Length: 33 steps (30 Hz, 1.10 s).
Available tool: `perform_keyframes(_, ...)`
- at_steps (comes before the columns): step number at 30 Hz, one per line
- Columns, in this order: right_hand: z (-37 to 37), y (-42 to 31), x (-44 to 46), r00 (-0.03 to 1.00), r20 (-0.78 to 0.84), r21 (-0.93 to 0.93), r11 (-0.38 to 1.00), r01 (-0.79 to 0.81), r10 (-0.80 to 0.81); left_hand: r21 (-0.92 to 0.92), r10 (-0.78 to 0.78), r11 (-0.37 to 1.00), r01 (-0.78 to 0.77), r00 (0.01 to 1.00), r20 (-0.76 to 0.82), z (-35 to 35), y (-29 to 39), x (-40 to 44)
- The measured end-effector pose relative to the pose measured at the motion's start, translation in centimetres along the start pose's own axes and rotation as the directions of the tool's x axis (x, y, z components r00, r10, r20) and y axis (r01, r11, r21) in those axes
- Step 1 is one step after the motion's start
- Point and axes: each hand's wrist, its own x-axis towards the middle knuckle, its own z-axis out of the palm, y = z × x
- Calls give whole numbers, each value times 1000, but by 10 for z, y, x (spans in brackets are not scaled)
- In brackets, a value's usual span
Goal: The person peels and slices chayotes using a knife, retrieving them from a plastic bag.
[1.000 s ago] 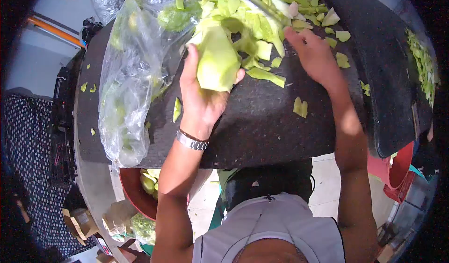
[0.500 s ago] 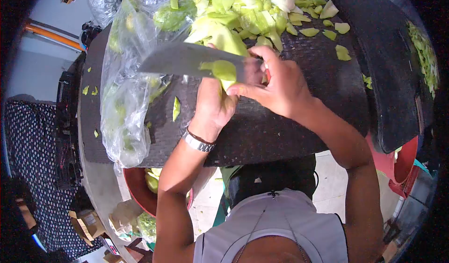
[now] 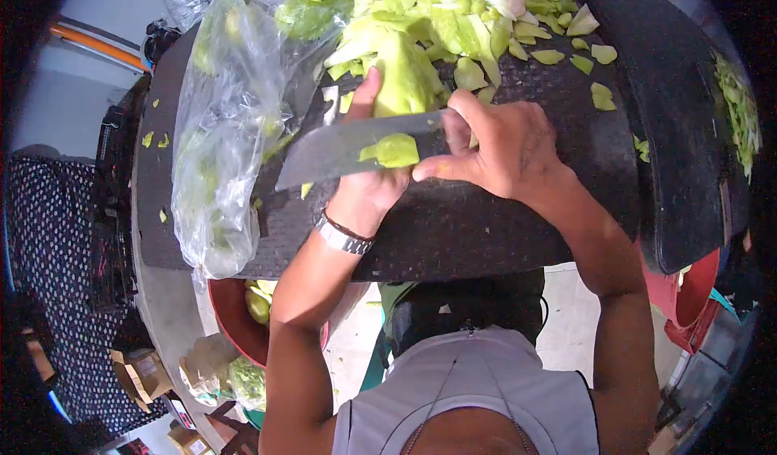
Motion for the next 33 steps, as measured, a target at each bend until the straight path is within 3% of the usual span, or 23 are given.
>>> perform_keyframes(2,0,-3,1,1000,-18,-43,999,-5,4,-15,-11,1000,12,997,80,0,1,-1)
perform_keyframes(5,3,1,2,1000,-14,-35,999,-15,15,-2,9,1000,-9,998,58,8,1,-5)
perform_keyframes(8,-3,16,8,993,-13,-90,989,-118,117,150,146,981,-127,982,-122,-5,0,2)
perform_keyframes(9,-4,25,11,976,-43,-102,971,-216,213,80,118,990,-113,992,-53,-2,5,-6)
perform_keyframes(12,-2,26,8,977,-65,-47,977,-207,204,100,128,987,-125,992,-22,-4,6,-6)
perform_keyframes(13,1,21,8,983,-74,6,986,-167,167,22,152,988,-151,965,-212,5,1,-1)
perform_keyframes(16,-4,32,12,970,-60,-18,971,-238,237,143,115,984,-107,992,-49,-3,-1,-8)
perform_keyframes(17,-8,41,15,943,-41,-49,942,-332,331,161,85,984,-74,994,-61,-3,4,-5)
perform_keyframes(21,-11,33,14,929,-6,-26,928,-371,371,159,104,984,-83,986,-127,9,3,-5)
perform_keyframes(24,-9,36,19,914,2,-11,914,-407,407,117,24,993,-14,996,-84,3,3,-4)
perform_keyframes(25,-8,51,21,907,-75,-120,900,-420,414,161,29,987,-26,999,-17,8,4,-5)
perform_keyframes(29,-25,68,22,782,-56,-47,780,-624,621,68,-41,997,42,999,-28,12,5,-5)
perform_keyframes(33,-31,49,15,760,-18,13,760,-650,650,59,34,998,-29,997,-75,2,4,2)
